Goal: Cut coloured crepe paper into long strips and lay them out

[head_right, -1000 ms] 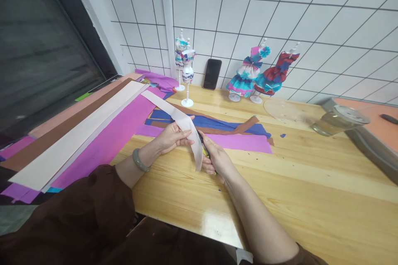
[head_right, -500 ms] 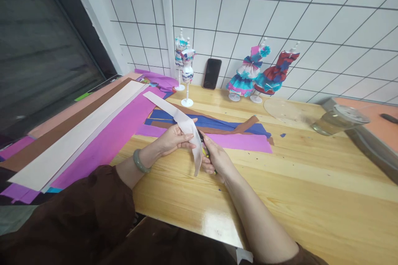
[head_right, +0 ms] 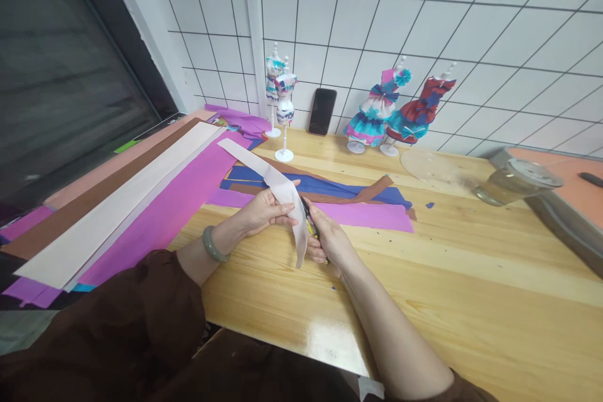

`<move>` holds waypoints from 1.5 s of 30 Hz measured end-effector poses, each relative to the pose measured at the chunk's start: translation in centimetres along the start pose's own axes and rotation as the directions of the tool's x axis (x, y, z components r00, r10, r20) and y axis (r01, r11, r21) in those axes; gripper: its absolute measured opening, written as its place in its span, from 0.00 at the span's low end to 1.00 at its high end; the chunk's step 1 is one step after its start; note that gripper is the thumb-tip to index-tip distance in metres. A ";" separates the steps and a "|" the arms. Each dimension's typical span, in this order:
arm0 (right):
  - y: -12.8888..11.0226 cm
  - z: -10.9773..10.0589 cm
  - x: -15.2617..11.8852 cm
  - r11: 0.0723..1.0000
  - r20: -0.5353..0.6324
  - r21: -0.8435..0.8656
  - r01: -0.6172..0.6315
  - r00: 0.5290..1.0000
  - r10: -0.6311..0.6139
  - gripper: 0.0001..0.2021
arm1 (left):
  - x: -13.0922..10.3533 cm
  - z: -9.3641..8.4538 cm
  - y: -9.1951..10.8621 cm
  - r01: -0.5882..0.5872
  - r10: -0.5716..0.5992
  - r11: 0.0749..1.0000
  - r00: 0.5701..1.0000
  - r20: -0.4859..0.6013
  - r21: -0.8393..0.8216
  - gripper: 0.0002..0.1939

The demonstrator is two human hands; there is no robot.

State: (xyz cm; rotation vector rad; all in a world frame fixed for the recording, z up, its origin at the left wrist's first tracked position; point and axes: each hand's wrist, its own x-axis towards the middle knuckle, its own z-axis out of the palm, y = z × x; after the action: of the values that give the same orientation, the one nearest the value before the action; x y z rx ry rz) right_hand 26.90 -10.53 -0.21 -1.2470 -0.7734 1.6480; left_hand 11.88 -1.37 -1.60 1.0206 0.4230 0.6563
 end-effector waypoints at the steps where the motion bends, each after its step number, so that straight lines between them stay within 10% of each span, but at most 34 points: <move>1: 0.0 0.0 0.0 1.000 0.007 -0.004 -0.004 1.000 0.004 0.21 | 0.0 0.0 -0.1 0.005 -0.005 1.000 1.000 0.005 0.004 0.33; 26: -0.1 0.1 -0.1 0.998 0.003 -0.050 0.034 0.999 -0.034 0.18 | -0.4 0.2 0.0 0.042 -0.043 0.999 0.999 0.026 0.018 0.38; 45: -0.1 0.0 -0.1 0.986 0.048 -0.047 -0.162 0.985 0.164 0.21 | 0.6 -1.3 1.0 -0.018 -0.093 0.904 0.967 -0.236 -0.427 0.10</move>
State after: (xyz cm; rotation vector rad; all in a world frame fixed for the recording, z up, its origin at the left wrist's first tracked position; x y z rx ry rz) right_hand 26.92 -10.57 -0.10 -1.3325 -0.7587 1.8101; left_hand 11.24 0.27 -1.33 0.5107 0.4922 0.8058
